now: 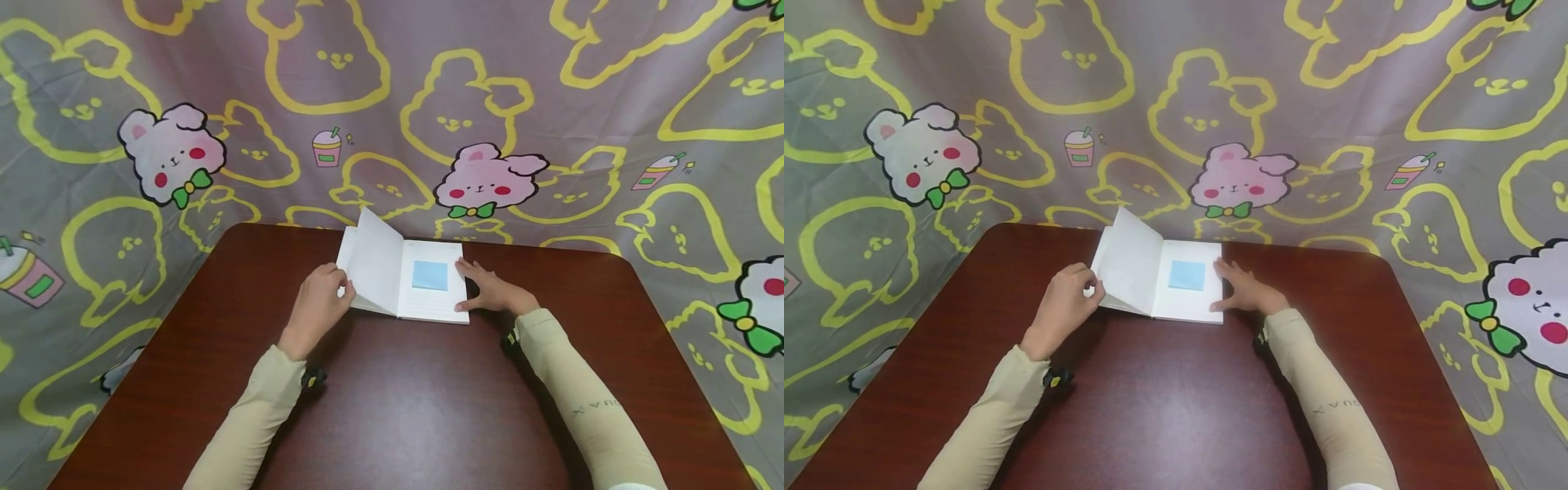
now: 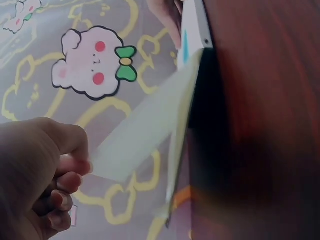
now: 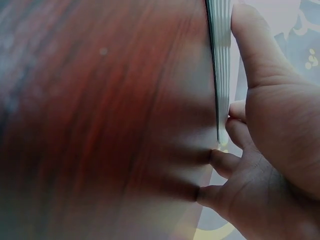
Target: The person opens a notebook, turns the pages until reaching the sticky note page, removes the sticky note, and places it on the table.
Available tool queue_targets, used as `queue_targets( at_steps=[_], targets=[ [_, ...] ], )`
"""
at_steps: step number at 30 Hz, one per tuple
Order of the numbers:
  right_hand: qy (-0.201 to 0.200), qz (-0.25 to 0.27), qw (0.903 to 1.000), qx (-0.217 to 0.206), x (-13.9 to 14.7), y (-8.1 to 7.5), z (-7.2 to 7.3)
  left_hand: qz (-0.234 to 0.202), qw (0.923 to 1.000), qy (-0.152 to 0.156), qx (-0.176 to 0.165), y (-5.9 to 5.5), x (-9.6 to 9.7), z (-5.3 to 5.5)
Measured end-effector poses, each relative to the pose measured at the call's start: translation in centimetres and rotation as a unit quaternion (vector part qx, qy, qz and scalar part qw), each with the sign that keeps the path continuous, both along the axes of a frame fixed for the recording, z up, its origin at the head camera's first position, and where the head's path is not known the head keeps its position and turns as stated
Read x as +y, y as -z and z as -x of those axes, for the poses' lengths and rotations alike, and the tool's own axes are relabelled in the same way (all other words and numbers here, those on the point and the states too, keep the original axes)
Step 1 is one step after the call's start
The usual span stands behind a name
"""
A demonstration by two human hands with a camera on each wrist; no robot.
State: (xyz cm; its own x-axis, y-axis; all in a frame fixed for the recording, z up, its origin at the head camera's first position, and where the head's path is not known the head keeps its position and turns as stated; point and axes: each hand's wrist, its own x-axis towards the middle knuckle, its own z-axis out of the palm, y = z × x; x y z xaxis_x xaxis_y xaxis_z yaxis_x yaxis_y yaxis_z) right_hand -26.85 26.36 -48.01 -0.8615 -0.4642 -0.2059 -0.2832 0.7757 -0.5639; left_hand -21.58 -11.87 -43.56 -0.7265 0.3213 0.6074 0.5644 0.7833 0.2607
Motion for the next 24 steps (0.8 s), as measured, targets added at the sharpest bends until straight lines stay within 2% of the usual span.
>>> queue_targets(
  at_steps=[7,14,24],
  targets=[
    [0.000,-0.002,1.0000,0.001,0.2,0.4,0.2,0.027,0.9956,-0.032,-0.084,1.0,-1.3,0.2],
    [0.000,0.004,1.0000,0.000,0.2,0.3,0.0,0.027,0.9825,-0.054,-0.176,2.1,-1.8,0.9],
    [-0.005,0.000,1.0000,0.008,0.4,0.5,0.2,0.021,0.9669,-0.065,-0.246,3.7,-1.7,1.9]
  ],
)
